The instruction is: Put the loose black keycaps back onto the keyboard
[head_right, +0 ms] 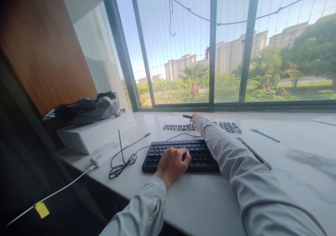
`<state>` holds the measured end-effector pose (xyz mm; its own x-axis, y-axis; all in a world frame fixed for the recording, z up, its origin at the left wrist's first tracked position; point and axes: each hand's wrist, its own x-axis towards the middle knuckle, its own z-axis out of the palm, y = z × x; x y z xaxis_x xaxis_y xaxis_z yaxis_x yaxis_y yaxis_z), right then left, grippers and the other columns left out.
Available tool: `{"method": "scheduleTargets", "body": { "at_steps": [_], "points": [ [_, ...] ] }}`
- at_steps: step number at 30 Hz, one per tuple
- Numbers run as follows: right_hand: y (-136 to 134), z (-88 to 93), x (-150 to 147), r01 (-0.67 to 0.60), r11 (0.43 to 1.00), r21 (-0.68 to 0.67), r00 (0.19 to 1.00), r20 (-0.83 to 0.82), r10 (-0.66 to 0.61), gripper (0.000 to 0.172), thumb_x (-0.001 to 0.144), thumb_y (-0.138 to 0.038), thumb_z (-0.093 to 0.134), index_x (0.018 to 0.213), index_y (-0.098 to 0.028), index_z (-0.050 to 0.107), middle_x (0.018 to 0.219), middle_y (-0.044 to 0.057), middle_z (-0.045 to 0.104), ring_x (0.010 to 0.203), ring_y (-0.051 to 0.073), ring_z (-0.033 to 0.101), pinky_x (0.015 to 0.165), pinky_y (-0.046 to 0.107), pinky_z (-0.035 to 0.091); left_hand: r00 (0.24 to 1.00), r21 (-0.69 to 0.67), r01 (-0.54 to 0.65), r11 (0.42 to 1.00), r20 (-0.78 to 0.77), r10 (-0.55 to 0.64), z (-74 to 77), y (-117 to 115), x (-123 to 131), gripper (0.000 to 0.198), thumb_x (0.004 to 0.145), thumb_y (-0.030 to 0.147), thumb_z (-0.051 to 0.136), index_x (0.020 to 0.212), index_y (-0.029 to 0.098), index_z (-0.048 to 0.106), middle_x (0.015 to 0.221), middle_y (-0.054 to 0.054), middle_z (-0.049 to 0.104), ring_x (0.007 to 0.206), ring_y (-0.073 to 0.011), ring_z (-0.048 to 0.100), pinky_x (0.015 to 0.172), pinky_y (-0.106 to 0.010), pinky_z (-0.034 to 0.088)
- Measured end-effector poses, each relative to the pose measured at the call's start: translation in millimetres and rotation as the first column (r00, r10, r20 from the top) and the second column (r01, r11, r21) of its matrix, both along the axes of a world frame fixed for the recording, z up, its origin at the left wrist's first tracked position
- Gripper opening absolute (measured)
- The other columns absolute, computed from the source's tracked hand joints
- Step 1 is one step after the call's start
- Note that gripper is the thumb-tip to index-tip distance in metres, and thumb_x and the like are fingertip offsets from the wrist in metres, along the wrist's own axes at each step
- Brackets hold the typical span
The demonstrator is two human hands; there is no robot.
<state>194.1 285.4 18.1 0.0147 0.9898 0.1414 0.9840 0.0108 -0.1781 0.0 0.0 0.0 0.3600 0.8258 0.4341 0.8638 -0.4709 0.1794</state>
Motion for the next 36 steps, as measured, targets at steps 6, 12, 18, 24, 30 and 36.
{"method": "scheduleTargets", "body": {
  "at_steps": [6,12,18,24,30,36],
  "points": [
    [-34.0,16.5,-12.4,-0.056,0.993,0.101,0.984,-0.166,0.072,0.038,0.084,-0.051,0.055,0.099,-0.023,0.075,0.093,0.009,0.071,0.082,0.022,0.064,0.071,0.029,0.045,1.000,-0.017,-0.031,0.999,-0.001,0.031,2.3,-1.7,0.7,0.041,0.093,0.038,0.035,0.085,0.021,0.071,0.083,-0.008,0.072,0.079,-0.0209,0.068,0.073,-0.030,0.046],
    [-93.4,24.6,-36.3,-0.155,0.954,0.257,0.925,-0.302,0.231,0.037,0.087,-0.047,0.050,0.091,-0.021,0.076,0.079,0.006,0.069,0.074,0.017,0.061,0.066,0.025,0.039,0.994,-0.013,-0.104,0.994,0.009,0.105,4.0,-2.7,1.6,0.039,0.094,0.037,0.035,0.087,0.021,0.071,0.084,-0.009,0.072,0.083,-0.0219,0.068,0.075,-0.030,0.045],
    [-161.7,29.8,-47.5,-0.173,0.895,0.411,0.773,-0.506,0.382,0.049,0.086,-0.057,0.047,0.077,-0.018,0.074,0.061,0.002,0.060,0.062,0.015,0.054,0.062,0.026,0.036,0.958,0.005,-0.275,0.962,0.090,0.273,5.6,-3.2,-0.9,0.041,0.096,0.035,0.030,0.092,0.021,0.068,0.088,-0.009,0.072,0.083,-0.0229,0.067,0.073,-0.031,0.044],
    [-200.7,13.9,-64.9,-0.011,0.881,0.474,0.239,-0.854,0.462,0.051,0.076,-0.067,0.055,0.072,-0.017,0.065,0.049,-0.003,0.041,0.047,0.010,0.038,0.048,0.024,0.029,0.900,0.023,-0.403,0.915,0.192,0.392,7.0,-6.6,-6.1,0.050,0.100,0.037,0.016,0.102,0.020,0.063,0.102,-0.010,0.067,0.084,-0.0205,0.065,0.071,-0.029,0.042],
    [-207.3,-3.5,-81.3,0.038,0.924,0.381,-0.224,-0.898,0.379,0.042,0.071,-0.059,0.065,0.068,-0.018,0.054,0.042,-0.008,0.030,0.039,0.006,0.023,0.039,0.022,0.016,0.942,0.028,-0.312,0.950,0.135,0.306,4.0,-0.5,-7.4,0.038,0.098,0.032,0.028,0.104,0.023,0.064,0.112,-0.006,0.060,0.086,-0.0174,0.063,0.072,-0.029,0.043],
    [-211.0,-5.4,-80.5,0.033,0.967,0.251,-0.374,-0.895,0.245,0.043,0.077,-0.060,0.059,0.070,-0.021,0.043,0.041,-0.011,0.022,0.035,0.005,0.017,0.036,0.020,0.013,0.981,-0.019,-0.184,0.983,0.062,0.185,6.3,-3.1,-8.0,0.031,0.094,0.032,0.041,0.102,0.027,0.070,0.114,-0.004,0.058,0.091,-0.0161,0.062,0.077,-0.028,0.044]
  ]
}}
